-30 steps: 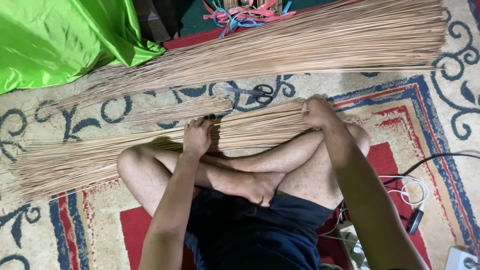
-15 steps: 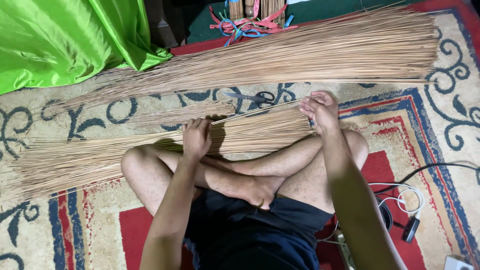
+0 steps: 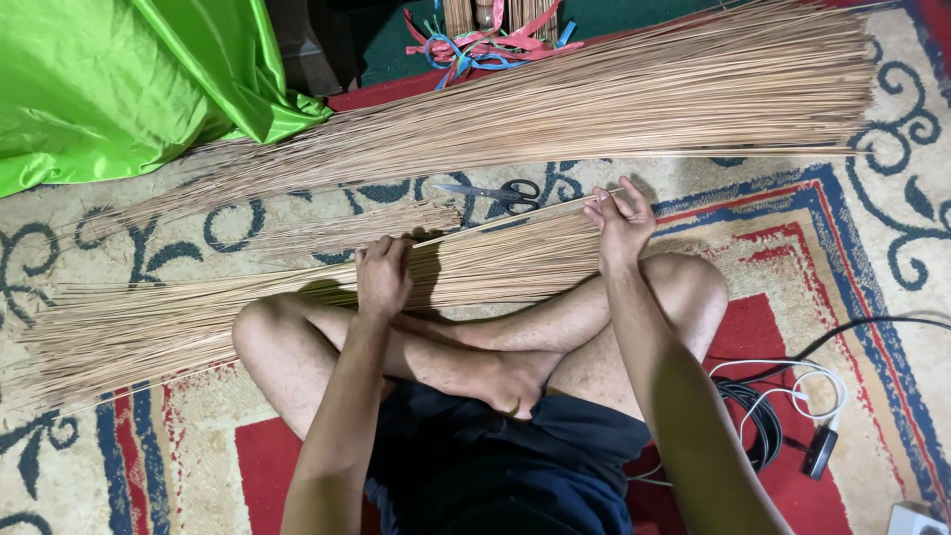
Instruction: Sorting and trimming bundles of thin wooden sticks using scissors.
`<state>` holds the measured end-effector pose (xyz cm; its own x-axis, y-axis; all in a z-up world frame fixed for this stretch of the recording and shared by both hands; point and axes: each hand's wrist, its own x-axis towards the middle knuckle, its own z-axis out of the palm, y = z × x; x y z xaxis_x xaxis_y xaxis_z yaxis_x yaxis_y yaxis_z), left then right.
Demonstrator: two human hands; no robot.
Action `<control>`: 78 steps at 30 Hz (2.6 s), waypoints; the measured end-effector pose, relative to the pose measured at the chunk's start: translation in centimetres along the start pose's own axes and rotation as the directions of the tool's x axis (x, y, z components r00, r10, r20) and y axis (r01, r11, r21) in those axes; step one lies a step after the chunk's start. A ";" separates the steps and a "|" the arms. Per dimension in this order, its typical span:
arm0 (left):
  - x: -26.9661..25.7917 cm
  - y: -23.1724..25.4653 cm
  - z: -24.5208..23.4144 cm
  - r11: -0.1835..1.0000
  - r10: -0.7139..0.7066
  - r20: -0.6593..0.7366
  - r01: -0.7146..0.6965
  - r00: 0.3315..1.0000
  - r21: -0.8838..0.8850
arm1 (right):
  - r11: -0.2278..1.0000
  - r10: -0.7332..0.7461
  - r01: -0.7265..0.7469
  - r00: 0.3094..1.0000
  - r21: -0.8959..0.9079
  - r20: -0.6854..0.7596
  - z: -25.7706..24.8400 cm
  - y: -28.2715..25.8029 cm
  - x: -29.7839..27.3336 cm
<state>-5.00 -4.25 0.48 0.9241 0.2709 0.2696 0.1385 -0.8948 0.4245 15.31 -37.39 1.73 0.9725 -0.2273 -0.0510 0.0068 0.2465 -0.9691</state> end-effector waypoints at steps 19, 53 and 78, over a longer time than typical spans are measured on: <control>0.2 -0.6 0.2 1.000 0.007 0.016 -0.007 1.000 -0.027 | 0.998 0.056 -0.055 0.998 0.034 -0.033 0.1 0.4 0.0; 4.8 8.8 -2.4 0.983 -0.015 0.572 -0.092 0.820 0.157 | 0.247 -0.292 0.910 0.397 -0.332 0.870 4.9 -3.1 -7.1; 4.3 8.1 -3.6 0.989 0.038 0.592 -0.116 0.805 0.093 | 0.398 0.162 0.843 0.324 -0.362 0.932 3.9 -0.6 -5.9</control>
<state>-1.16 -9.07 8.16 0.9601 -0.0261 -0.2783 0.0634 -0.9493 0.3080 10.46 -32.53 3.51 0.5333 0.8444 0.0517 0.7382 -0.4346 -0.5159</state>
